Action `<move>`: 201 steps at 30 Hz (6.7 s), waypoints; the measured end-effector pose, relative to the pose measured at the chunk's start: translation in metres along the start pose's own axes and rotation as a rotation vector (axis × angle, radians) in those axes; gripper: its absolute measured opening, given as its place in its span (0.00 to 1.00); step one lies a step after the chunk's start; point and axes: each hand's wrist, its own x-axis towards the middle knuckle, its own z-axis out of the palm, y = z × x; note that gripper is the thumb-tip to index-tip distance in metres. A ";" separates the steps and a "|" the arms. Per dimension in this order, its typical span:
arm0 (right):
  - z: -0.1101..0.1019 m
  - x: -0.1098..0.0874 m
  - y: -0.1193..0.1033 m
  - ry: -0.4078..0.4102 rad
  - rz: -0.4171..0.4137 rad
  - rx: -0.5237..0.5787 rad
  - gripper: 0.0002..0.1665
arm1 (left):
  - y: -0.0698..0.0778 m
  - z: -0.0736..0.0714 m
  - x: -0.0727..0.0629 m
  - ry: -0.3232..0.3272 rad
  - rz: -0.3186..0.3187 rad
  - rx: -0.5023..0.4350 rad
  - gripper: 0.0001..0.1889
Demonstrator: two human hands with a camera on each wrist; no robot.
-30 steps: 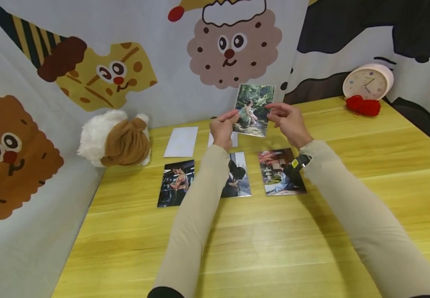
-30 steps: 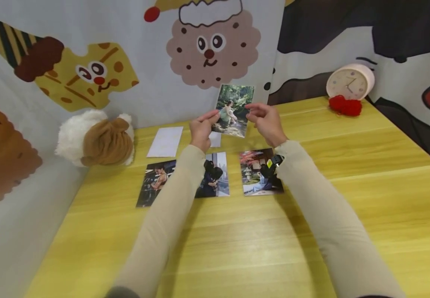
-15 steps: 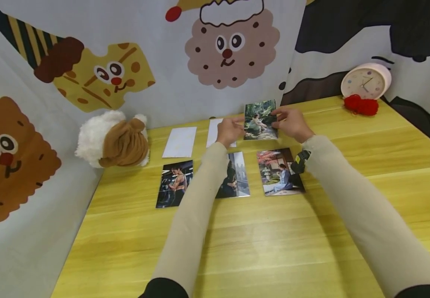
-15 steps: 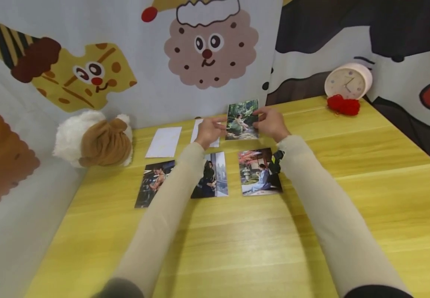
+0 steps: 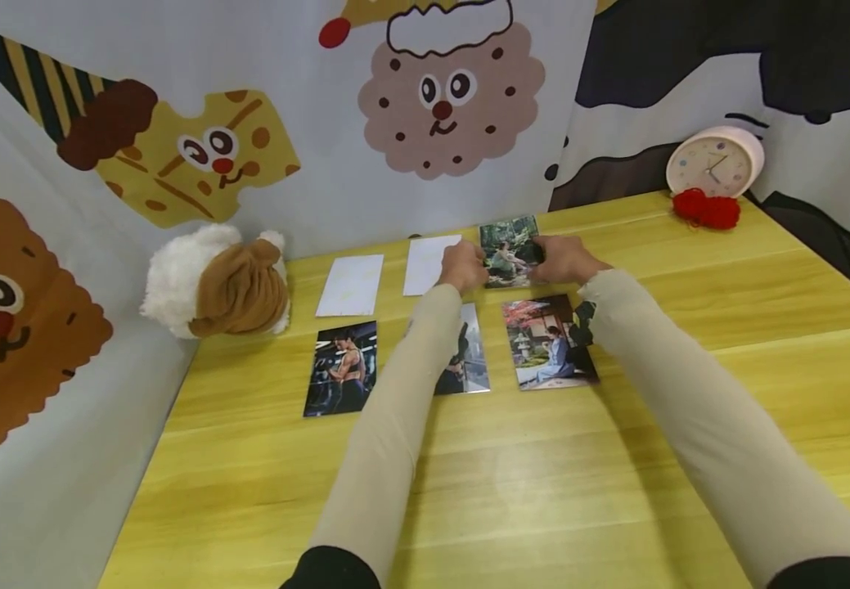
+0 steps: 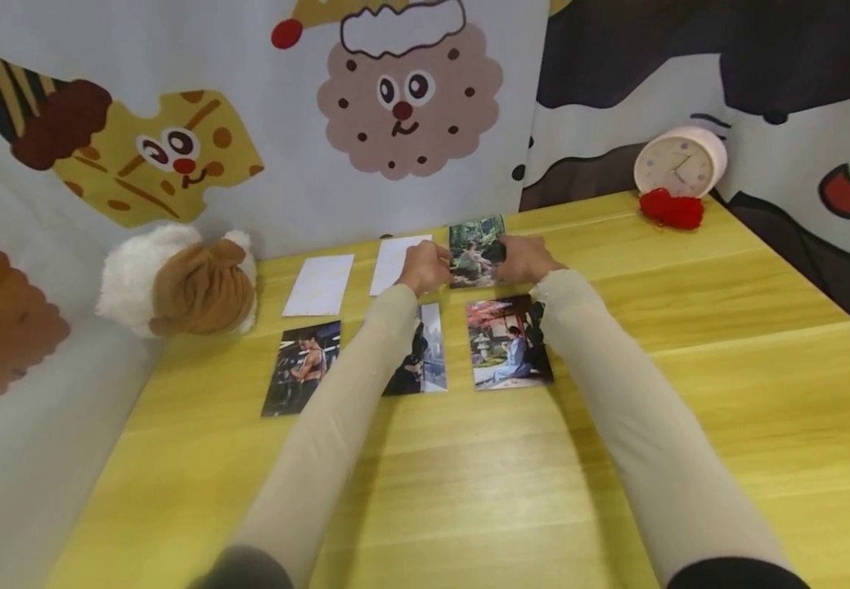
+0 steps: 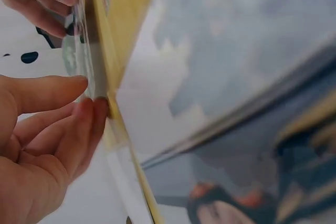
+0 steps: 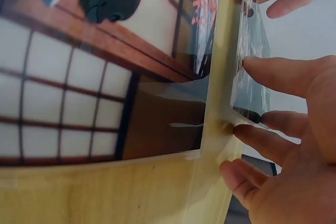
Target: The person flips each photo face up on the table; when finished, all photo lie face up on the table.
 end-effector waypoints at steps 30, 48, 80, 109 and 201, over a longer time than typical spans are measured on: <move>0.002 -0.008 -0.015 0.055 -0.113 0.115 0.40 | -0.084 -0.069 -0.026 0.005 0.030 -0.374 0.19; 0.058 0.005 -0.075 0.016 -0.189 0.335 0.34 | -0.114 -0.079 -0.035 -0.049 -0.110 -0.373 0.22; 0.065 0.000 -0.087 0.015 -0.146 0.324 0.33 | -0.109 -0.070 -0.032 0.083 -0.063 -0.598 0.19; 0.047 -0.010 -0.120 0.138 -0.238 0.416 0.29 | -0.073 -0.075 -0.039 0.272 0.089 -0.541 0.21; 0.037 -0.005 -0.078 0.300 -0.234 0.928 0.15 | -0.090 -0.082 -0.044 0.107 0.086 -0.781 0.20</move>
